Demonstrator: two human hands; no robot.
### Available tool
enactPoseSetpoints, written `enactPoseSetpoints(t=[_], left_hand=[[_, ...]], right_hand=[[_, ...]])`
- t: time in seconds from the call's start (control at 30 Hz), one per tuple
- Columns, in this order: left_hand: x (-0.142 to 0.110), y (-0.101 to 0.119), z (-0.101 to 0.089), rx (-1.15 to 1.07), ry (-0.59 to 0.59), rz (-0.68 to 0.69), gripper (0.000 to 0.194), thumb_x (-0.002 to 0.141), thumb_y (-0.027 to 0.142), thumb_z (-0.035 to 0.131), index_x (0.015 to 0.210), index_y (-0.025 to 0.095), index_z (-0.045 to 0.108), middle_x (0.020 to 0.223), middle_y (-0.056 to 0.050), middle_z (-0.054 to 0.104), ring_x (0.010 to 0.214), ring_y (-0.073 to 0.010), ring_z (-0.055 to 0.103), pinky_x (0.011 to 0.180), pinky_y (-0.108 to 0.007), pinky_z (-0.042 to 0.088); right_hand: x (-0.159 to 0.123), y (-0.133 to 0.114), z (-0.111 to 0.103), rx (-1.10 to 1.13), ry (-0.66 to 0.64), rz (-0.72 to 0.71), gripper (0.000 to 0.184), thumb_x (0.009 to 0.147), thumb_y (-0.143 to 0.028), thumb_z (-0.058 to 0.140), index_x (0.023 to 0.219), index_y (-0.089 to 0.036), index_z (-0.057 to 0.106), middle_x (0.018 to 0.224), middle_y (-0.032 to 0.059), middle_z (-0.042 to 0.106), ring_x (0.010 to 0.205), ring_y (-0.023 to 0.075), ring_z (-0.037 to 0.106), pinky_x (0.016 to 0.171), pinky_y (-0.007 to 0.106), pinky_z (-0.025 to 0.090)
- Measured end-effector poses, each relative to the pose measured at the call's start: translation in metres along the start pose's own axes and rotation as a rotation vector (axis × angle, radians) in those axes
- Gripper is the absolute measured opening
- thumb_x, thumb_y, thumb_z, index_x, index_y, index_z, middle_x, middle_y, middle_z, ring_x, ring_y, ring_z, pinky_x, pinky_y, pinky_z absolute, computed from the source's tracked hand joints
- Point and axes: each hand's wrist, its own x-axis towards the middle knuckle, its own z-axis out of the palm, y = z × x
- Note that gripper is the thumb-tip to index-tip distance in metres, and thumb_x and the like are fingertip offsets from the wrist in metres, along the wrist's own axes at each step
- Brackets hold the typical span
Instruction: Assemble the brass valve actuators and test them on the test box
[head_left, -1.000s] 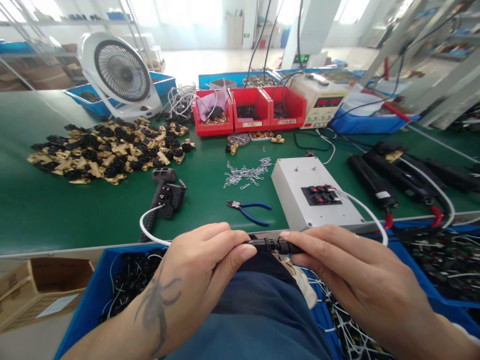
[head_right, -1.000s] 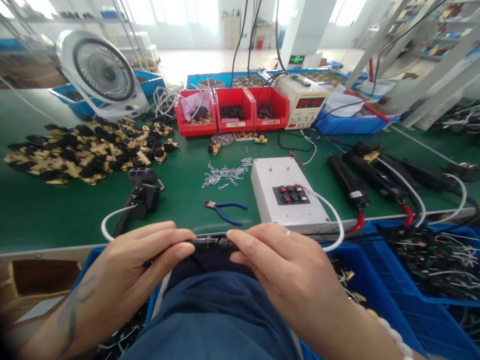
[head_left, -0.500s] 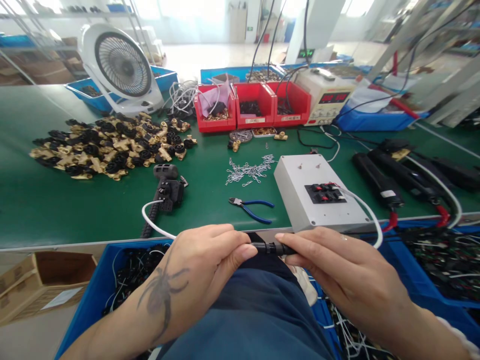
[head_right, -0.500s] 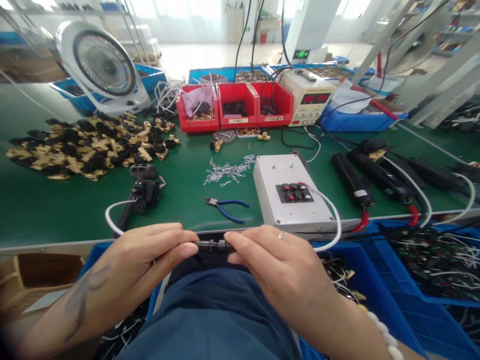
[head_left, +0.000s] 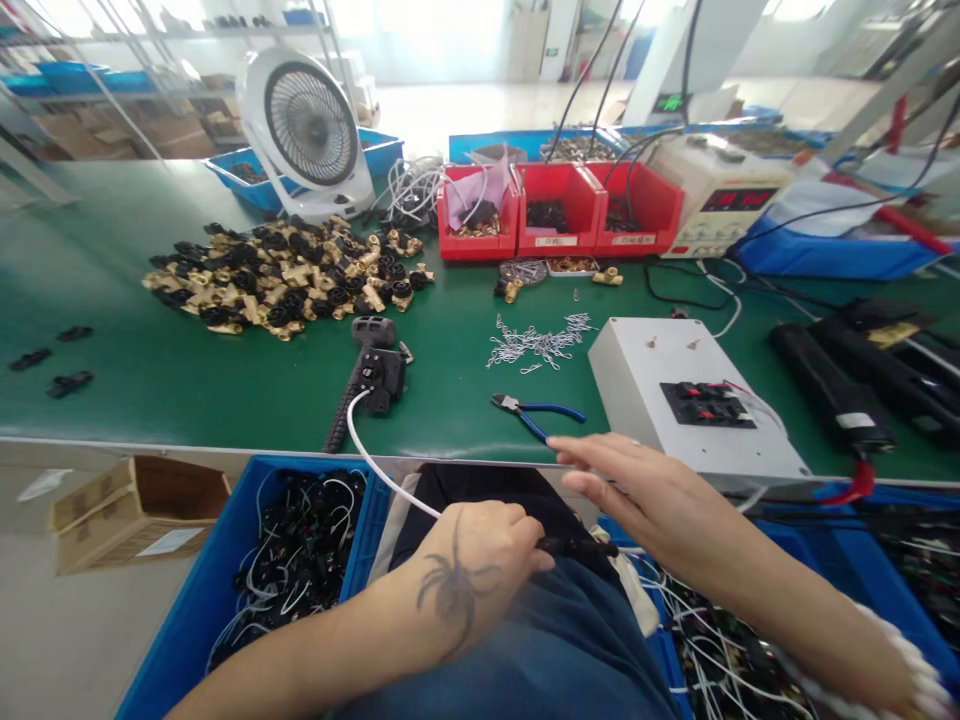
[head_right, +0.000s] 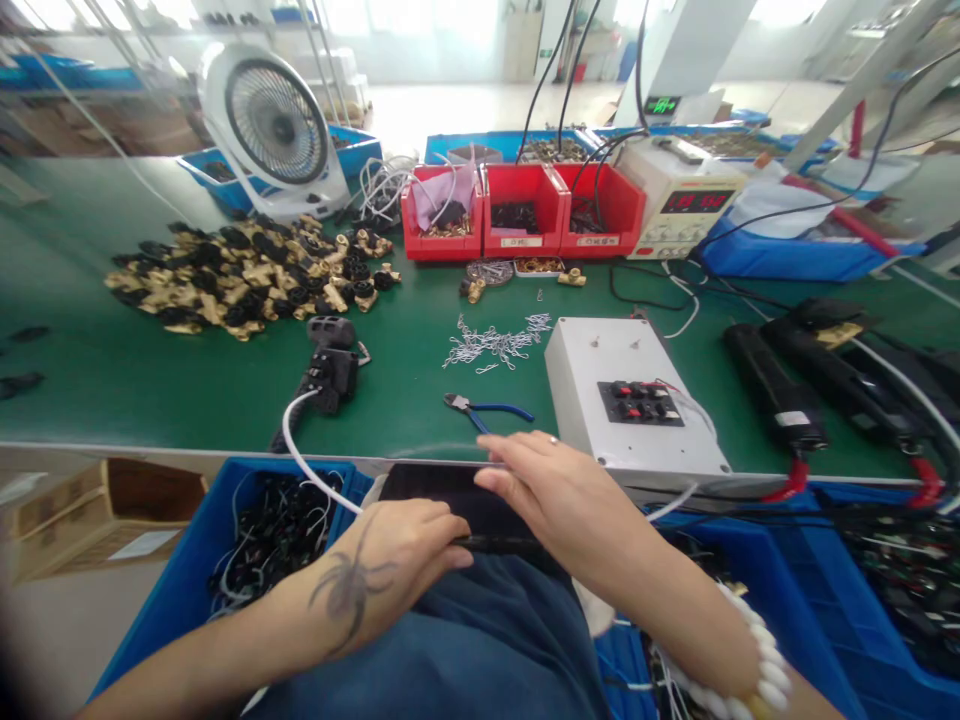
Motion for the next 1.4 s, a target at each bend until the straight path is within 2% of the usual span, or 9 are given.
enactPoseSetpoints(t=[0.13,0.23,0.33,0.5,0.73,0.97,1.17,1.23,1.4], left_hand=[[0.002,-0.014,0.005,0.06,0.102,-0.017,0.013,0.097,0.025,0.063,0.099,0.015,0.071,0.096,-0.008,0.074,0.089,-0.0258,0.071,0.08,-0.038,0.06],[-0.004,-0.055,0.001,0.006,0.58,-0.122,0.019,0.099,0.029,0.059,0.107,0.015,0.069,0.109,-0.012,0.071,0.103,-0.0274,0.067,0.091,-0.042,0.058],[-0.006,-0.108,-0.008,-0.158,1.018,-0.486,0.045,0.089,0.037,0.07,0.124,0.011,0.061,0.133,-0.021,0.058,0.131,-0.0384,0.053,0.112,-0.057,0.044],[0.008,-0.154,-0.007,-0.485,0.979,-0.547,0.051,0.072,0.03,0.078,0.119,0.016,0.062,0.12,-0.014,0.066,0.117,-0.0343,0.065,0.109,-0.056,0.047],[0.007,-0.143,0.007,-0.929,1.133,-0.498,0.054,0.069,0.041,0.079,0.11,0.02,0.051,0.114,-0.009,0.066,0.095,-0.0249,0.073,0.087,-0.044,0.06],[-0.023,-0.123,-0.011,-1.427,1.132,-0.347,0.054,0.066,0.042,0.085,0.104,0.021,0.051,0.101,-0.003,0.068,0.082,-0.0154,0.073,0.075,-0.03,0.063],[-0.028,-0.105,-0.01,-1.771,1.025,-0.211,0.052,0.072,0.058,0.084,0.1,0.02,0.061,0.098,-0.003,0.071,0.079,-0.0156,0.072,0.072,-0.028,0.063],[-0.026,-0.099,-0.003,-1.688,1.055,-0.156,0.045,0.076,0.052,0.084,0.098,0.021,0.059,0.098,0.0,0.072,0.081,-0.0135,0.072,0.075,-0.025,0.062],[-0.024,-0.075,0.009,-1.23,1.101,0.011,0.048,0.08,0.029,0.085,0.116,0.025,0.054,0.119,-0.004,0.071,0.11,-0.016,0.069,0.093,-0.026,0.057]], right_hand=[[0.055,0.013,0.052,0.065,0.104,0.041,0.062,0.098,-0.013,0.033,0.159,-0.005,0.03,0.137,0.0164,0.066,0.124,0.0246,0.066,0.105,0.042,0.055],[0.095,0.019,0.087,0.048,0.074,0.015,0.075,0.086,-0.003,0.033,0.16,0.0,0.023,0.147,0.0213,0.056,0.137,0.0254,0.055,0.112,0.045,0.05],[0.119,0.021,0.107,-0.053,0.043,0.055,0.074,0.084,0.0,0.034,0.157,0.004,0.029,0.146,0.0243,0.056,0.138,0.0268,0.054,0.111,0.045,0.051],[0.121,0.012,0.118,-0.145,0.012,0.079,0.063,0.087,0.003,0.033,0.15,0.01,0.039,0.139,0.0283,0.06,0.129,0.0285,0.062,0.108,0.041,0.053],[0.088,-0.012,0.126,-0.218,0.07,-0.152,0.05,0.093,-0.002,0.039,0.141,0.01,0.052,0.135,0.0305,0.062,0.127,0.028,0.063,0.112,0.043,0.05],[0.069,-0.033,0.133,0.093,0.01,-0.356,0.046,0.094,-0.001,0.042,0.137,-0.003,0.06,0.131,0.0206,0.068,0.123,0.022,0.067,0.112,0.043,0.051],[0.075,-0.024,0.1,0.11,-0.03,-0.363,0.02,0.101,-0.017,0.056,0.103,-0.013,0.075,0.092,0.0093,0.079,0.086,0.0182,0.075,0.085,0.03,0.059],[0.073,-0.007,0.067,0.061,0.085,-0.235,0.022,0.102,-0.02,0.054,0.109,-0.015,0.074,0.089,0.0077,0.078,0.079,0.0173,0.074,0.077,0.029,0.058],[0.068,0.062,-0.033,-0.211,0.413,0.26,0.018,0.092,-0.017,0.067,0.108,-0.017,0.076,0.107,0.0127,0.075,0.104,0.0254,0.069,0.094,0.039,0.052]])
